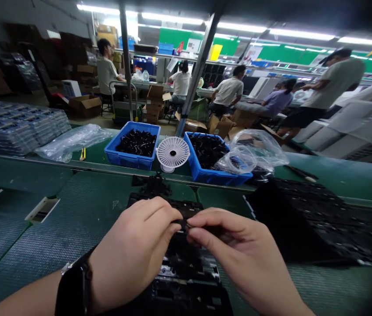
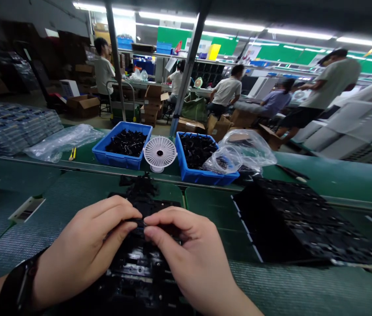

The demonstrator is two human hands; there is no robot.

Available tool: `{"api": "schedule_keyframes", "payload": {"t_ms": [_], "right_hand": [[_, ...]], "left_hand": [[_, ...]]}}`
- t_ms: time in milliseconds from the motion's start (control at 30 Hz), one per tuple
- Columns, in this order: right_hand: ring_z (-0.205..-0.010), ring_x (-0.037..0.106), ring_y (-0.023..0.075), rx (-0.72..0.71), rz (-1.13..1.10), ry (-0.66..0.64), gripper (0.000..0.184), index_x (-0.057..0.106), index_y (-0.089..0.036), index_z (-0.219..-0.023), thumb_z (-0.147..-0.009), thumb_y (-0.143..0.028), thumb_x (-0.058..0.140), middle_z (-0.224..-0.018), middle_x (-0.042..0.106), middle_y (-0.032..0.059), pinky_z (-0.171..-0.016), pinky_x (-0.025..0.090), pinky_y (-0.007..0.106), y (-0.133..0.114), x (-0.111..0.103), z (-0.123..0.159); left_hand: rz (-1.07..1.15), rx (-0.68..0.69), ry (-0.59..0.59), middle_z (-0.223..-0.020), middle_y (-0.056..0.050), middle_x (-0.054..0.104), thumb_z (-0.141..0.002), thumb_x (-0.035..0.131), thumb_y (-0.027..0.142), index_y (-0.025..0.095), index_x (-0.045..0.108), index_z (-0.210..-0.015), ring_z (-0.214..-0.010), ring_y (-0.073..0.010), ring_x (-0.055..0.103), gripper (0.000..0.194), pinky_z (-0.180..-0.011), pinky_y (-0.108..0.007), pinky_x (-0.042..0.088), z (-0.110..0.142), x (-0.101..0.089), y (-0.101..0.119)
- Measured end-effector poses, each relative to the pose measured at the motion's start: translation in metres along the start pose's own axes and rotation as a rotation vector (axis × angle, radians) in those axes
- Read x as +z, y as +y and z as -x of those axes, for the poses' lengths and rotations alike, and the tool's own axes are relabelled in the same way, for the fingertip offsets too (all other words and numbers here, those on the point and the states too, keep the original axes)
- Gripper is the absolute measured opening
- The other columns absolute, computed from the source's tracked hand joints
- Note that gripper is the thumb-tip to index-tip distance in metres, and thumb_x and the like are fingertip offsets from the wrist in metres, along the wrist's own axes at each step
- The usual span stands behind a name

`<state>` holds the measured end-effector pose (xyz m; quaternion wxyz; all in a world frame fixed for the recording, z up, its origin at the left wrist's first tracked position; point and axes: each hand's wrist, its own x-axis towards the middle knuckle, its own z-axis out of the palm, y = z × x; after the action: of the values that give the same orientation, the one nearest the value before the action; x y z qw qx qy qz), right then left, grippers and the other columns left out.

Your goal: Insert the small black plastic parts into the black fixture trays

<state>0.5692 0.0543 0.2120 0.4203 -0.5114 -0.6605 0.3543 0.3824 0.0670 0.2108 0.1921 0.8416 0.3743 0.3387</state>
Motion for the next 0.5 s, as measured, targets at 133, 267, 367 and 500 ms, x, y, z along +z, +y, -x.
{"api": "schedule_keyframes", "payload": {"t_ms": [133, 267, 367, 500], "right_hand": [[-0.068, 0.063, 0.0157, 0.023, -0.086, 0.016, 0.009, 0.070, -0.021, -0.080, -0.073, -0.026, 0.069, -0.077, 0.068, 0.0022, -0.059, 0.052, 0.023, 0.004, 0.004, -0.006], [-0.067, 0.063, 0.0160, 0.017, -0.101, 0.045, 0.010, 0.069, -0.018, -0.079, -0.073, -0.025, 0.067, -0.076, 0.068, 0.0037, -0.059, 0.052, 0.024, 0.011, 0.012, -0.012], [-0.072, 0.064, 0.0166, -0.046, -0.021, 0.075, 0.012, 0.069, -0.019, -0.084, -0.074, -0.026, 0.066, -0.081, 0.069, 0.0039, -0.064, 0.052, 0.025, 0.025, 0.010, -0.025], [-0.078, 0.064, 0.0188, -0.116, 0.212, 0.225, 0.025, 0.069, -0.018, -0.095, -0.076, -0.032, 0.064, -0.091, 0.070, 0.0056, -0.075, 0.052, 0.031, 0.068, -0.033, -0.071]], "left_hand": [[0.064, -0.022, 0.029, -0.095, -0.003, 0.059, -0.089, 0.041, 0.016, 0.021, 0.056, -0.101, -0.085, -0.0126, 0.054, 0.020, -0.077, -0.024, 0.044, -0.004, 0.005, 0.000], [0.077, -0.040, 0.042, -0.095, -0.003, 0.061, -0.088, 0.041, 0.017, 0.021, 0.058, -0.100, -0.085, -0.0141, 0.055, 0.021, -0.077, -0.026, 0.045, -0.013, 0.010, -0.003], [0.214, -0.167, 0.007, -0.092, -0.002, 0.062, -0.087, 0.044, 0.021, 0.023, 0.060, -0.097, -0.081, -0.0134, 0.056, 0.019, -0.071, -0.024, 0.046, -0.025, 0.008, -0.019], [0.420, -0.421, 0.102, -0.073, 0.000, 0.059, -0.085, 0.048, 0.035, 0.021, 0.060, -0.099, -0.067, -0.0128, 0.054, 0.023, -0.064, -0.024, 0.044, -0.039, 0.000, -0.069]]}}
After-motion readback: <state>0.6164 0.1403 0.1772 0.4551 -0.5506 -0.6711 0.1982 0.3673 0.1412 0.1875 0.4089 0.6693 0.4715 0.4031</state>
